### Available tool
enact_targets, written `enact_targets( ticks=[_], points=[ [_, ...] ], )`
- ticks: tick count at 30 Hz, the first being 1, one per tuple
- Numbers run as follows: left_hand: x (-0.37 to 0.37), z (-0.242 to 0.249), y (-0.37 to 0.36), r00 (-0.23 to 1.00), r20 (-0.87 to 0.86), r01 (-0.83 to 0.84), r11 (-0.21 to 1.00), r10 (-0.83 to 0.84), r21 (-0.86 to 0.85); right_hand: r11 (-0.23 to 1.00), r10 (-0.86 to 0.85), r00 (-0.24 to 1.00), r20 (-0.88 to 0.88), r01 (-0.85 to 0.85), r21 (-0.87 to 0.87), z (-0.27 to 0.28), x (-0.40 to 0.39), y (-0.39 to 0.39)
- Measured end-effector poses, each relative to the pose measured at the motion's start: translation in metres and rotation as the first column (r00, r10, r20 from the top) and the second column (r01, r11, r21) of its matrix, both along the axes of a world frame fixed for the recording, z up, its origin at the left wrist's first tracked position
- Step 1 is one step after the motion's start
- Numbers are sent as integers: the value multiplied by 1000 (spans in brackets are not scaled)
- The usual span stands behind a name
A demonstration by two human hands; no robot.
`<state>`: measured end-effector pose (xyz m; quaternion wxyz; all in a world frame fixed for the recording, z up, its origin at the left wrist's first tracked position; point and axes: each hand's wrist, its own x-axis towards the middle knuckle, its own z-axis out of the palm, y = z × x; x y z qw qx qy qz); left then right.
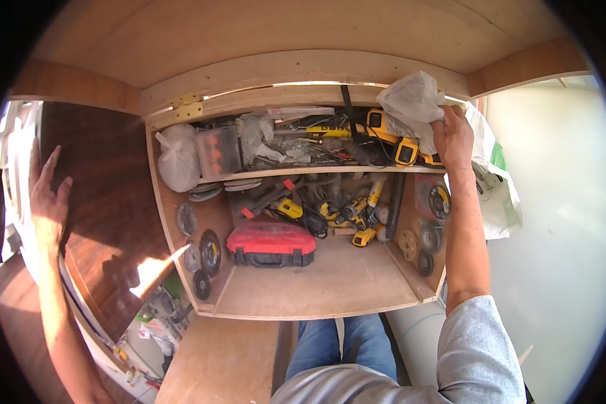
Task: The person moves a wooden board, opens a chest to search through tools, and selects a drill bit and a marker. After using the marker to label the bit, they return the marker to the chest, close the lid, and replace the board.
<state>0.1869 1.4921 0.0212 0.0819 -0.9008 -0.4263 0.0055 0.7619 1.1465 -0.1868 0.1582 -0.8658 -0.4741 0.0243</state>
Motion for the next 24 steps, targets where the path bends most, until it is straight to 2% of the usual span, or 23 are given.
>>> enact_targets(
  ticks=[1,4,7,10,11,13,14,15,16,18,19,21,24],
  points=[
    [2,1,-2,1000,-1,-10,1000,10,-10,1000,-21,999,-35,21,0,1,-3,0],
    [5,3,-1,999,-45,-8,1000,8,5,984,-153,987,48,156,-83,10,-14,1],
    [6,3,-2,999,-45,-5,1000,6,17,937,-263,952,159,292,-193,41,-40,10],
    [7,4,-2,997,-74,-11,999,14,31,935,-352,928,120,343,93,64,-64,15],
    [10,4,-3,997,-74,-25,999,27,27,923,-334,941,-44,337,184,71,-78,17],
    [13,5,-6,995,-81,-54,998,56,23,909,-168,940,-297,264,323,68,-118,27],
    [13,5,-6,995,-83,-49,999,50,20,921,-100,897,-430,248,302,63,-146,40],
    [13,5,-7,995,-85,-44,999,45,17,912,4,786,-618,250,324,47,-177,55],
    [13,5,-7,995,-86,-39,999,40,14,961,-13,726,-688,199,191,27,-205,70],
    [19,8,-11,993,-66,-105,994,103,-26,996,-23,735,-678,72,45,1,-267,114],
    [22,9,-12,990,-57,-133,990,131,-48,997,-79,750,-656,53,-59,-9,-298,136],
    [26,12,-14,988,-63,-144,988,141,-50,988,-104,713,-693,-8,-157,-9,-341,171],
    [14,8,-6,992,-109,-62,998,64,17,992,-125,788,-603,93,-85,-28,-383,195]
  ],
)
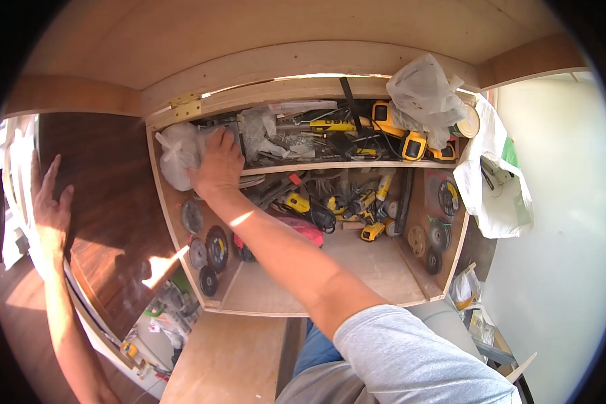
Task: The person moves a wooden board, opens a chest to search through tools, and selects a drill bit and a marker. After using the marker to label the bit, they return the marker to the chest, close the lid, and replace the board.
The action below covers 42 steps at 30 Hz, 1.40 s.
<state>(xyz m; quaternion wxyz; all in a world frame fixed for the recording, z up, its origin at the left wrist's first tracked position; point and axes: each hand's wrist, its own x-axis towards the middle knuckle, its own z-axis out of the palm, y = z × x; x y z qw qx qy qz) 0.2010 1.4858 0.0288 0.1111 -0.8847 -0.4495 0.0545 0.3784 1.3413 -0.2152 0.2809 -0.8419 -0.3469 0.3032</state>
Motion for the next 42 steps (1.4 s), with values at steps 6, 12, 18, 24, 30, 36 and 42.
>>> enact_targets(
  ticks=[6,12,18,24,30,36,42],
  points=[
    [-13,-7,10,996,27,83,996,-83,32,988,-56,998,-25,59,141,-48,9,-9],
    [-10,-9,5,996,65,60,998,-62,32,976,-38,868,-495,139,170,-78,89,-48],
    [-9,-9,5,996,60,57,997,-60,45,887,-148,554,-819,441,138,-86,122,-64],
    [-9,-9,5,997,54,56,997,-58,47,936,-139,593,-793,340,90,-79,122,-57],
    [-13,-10,7,995,77,64,997,-66,36,952,-88,265,-960,308,-2,-95,142,-57],
    [-14,-10,8,995,80,64,998,-66,27,949,-118,199,-973,310,-51,-114,145,-59],
    [-19,-13,13,995,64,75,996,-79,51,888,-113,192,-975,460,-12,-101,142,-64]
  ],
)
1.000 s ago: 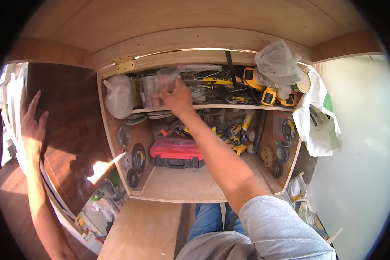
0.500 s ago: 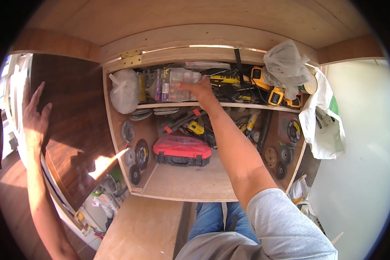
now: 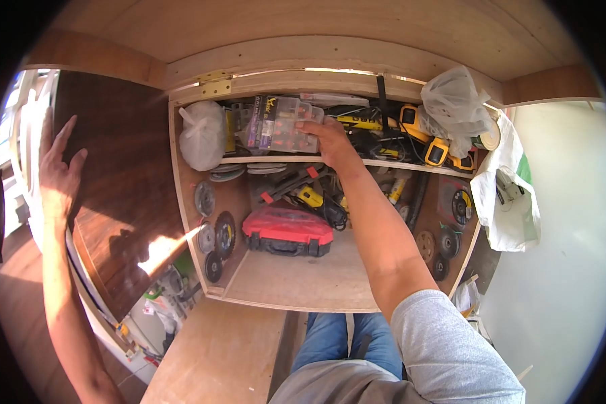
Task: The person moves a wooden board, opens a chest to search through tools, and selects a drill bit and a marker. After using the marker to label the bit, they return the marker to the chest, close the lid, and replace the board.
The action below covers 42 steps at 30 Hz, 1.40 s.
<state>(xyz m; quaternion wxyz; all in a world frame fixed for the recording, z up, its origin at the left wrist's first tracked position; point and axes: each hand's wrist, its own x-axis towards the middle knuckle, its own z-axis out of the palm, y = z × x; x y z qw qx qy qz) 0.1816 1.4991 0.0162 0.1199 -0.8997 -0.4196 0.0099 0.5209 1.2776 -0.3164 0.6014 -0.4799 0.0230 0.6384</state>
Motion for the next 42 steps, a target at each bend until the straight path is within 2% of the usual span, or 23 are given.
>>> enact_targets(
  ticks=[5,11,15,16,18,21,25,26,27,28,29,30,31,32,33,34,36,40,41,42],
  points=[
    [3,3,-2,999,27,-43,998,44,-53,999,7,1000,-6,-6,38,11,6,-6],
    [7,3,-5,997,17,-72,997,72,-35,1000,11,991,130,-13,13,39,5,-14],
    [6,-4,-2,1000,8,21,1000,-21,8,996,6,990,139,-18,83,62,2,-25],
    [4,1,-1,999,-2,33,999,-33,38,995,13,990,138,-27,98,83,-1,-25],
    [13,7,-10,996,3,-86,996,86,-9,963,93,994,63,-106,250,118,-7,-16],
    [12,6,-13,991,-14,-133,991,133,11,958,90,994,61,-103,267,185,-28,8],
    [14,4,-15,982,35,-184,982,185,-48,898,172,983,68,-185,398,285,-70,57],
    [7,-1,-11,995,47,-88,992,84,88,851,219,973,70,-226,475,312,-84,72],
    [1,-5,-8,996,34,-85,989,81,124,789,271,962,18,-232,569,350,-102,84],
    [-5,-9,-4,997,22,-81,984,78,159,800,293,950,110,-306,515,364,-121,104],
    [-11,-14,-2,997,10,-73,979,73,190,711,397,898,192,-433,555,390,-139,120],
    [-14,-18,0,998,-4,-60,974,63,219,660,401,883,243,-462,593,401,-167,141],
    [-15,-22,3,999,-19,-43,968,49,247,663,421,846,327,-533,526,413,-197,156],
    [-9,-15,-2,999,-36,-22,963,33,270,642,423,735,529,-656,398,421,-227,174],
    [-1,-10,-7,993,-18,-111,989,114,99,589,469,611,638,-755,289,429,-254,188],
    [14,7,-16,978,-14,-210,976,209,-62,592,509,531,678,-787,172,437,-284,192],
    [14,1,-9,975,-50,-216,976,215,-29,528,555,394,732,-847,56,446,-315,188],
    [16,6,-13,975,-16,-220,975,220,-27,528,611,349,711,-849,-37,418,-349,181],
    [16,6,-14,976,-22,-217,976,217,-19,492,492,292,820,-870,14,412,-352,183],
    [16,6,-14,976,-32,-216,976,215,-9,542,376,160,913,-837,-77,410,-361,182]
  ],
)
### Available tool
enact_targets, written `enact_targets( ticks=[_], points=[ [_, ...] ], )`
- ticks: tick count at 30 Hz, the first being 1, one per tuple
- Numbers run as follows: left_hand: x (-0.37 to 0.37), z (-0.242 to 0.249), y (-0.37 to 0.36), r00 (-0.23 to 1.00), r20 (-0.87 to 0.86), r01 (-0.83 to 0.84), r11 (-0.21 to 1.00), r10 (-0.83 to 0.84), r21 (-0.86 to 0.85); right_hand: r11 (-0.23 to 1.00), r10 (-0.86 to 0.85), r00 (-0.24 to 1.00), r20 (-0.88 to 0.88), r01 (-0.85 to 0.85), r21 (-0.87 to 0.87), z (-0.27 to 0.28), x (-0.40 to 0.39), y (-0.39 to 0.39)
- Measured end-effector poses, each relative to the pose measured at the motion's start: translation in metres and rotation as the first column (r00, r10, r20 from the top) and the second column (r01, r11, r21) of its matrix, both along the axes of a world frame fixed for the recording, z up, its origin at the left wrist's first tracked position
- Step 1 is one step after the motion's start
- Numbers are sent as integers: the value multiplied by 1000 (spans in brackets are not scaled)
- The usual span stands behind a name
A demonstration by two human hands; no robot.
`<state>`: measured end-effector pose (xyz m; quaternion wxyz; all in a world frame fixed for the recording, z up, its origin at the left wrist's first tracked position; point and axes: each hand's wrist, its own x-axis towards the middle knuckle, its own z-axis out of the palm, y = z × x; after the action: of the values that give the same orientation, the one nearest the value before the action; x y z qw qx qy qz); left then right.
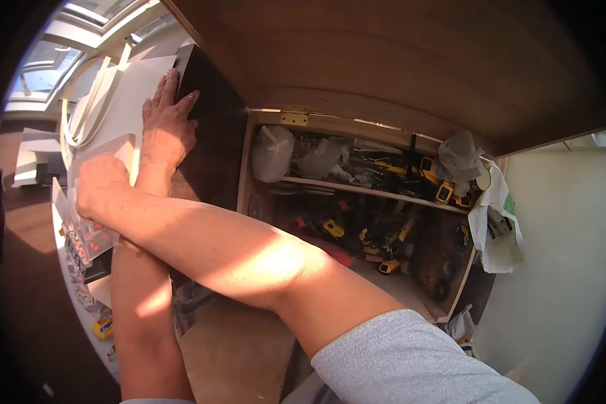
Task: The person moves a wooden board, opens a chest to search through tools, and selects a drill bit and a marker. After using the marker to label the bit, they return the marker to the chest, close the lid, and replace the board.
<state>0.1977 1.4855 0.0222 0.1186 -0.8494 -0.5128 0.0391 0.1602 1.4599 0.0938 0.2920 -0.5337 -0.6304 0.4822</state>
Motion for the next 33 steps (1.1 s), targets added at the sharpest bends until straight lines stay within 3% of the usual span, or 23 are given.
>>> enact_targets(
  ticks=[2,3,6,7,8,10,12,13,15,16,18,21,24,27,33],
  points=[
    [2,3,-2,1000,10,-13,1000,13,-10,968,-140,934,330,59,243,9,-4,-12],
    [3,3,-2,1000,3,-11,1000,11,-8,975,-62,891,449,-43,220,14,8,-21],
    [-3,-3,3,999,-3,40,999,-40,12,942,-90,929,359,-38,334,16,40,-34],
    [-3,-3,3,998,-3,55,998,-55,22,847,-326,928,180,202,491,7,35,-40],
    [-4,-3,4,998,-1,69,997,-69,35,743,-406,911,-68,372,556,-1,48,-48],
    [-10,-8,13,991,4,135,989,-136,60,477,-449,715,-536,699,533,-29,89,-73],
    [-23,-18,24,981,0,193,976,-194,100,366,-529,639,-558,765,530,-87,140,-94],
    [-11,-10,10,985,21,170,982,-172,85,367,-634,651,-417,728,579,-128,169,-102],
    [-8,-5,6,987,4,158,985,-159,71,537,-737,668,-103,671,511,-230,226,-121],
    [-8,-6,7,985,2,173,982,-173,75,661,-728,680,90,661,355,-268,248,-131],
    [-11,-8,9,978,3,209,974,-210,87,837,-545,774,322,479,263,-324,282,-142],
    [-13,-10,10,973,7,228,970,-229,87,920,-329,857,397,196,340,-387,295,-132],
    [-12,-8,10,974,-26,226,971,-224,84,982,-158,846,509,82,169,-404,291,-112],
    [-11,-7,10,976,-41,214,974,-212,70,999,-36,756,654,8,45,-415,287,-104],
    [-9,-5,9,979,-41,202,977,-199,66,992,55,777,627,32,-126,-403,315,-115]
  ],
)
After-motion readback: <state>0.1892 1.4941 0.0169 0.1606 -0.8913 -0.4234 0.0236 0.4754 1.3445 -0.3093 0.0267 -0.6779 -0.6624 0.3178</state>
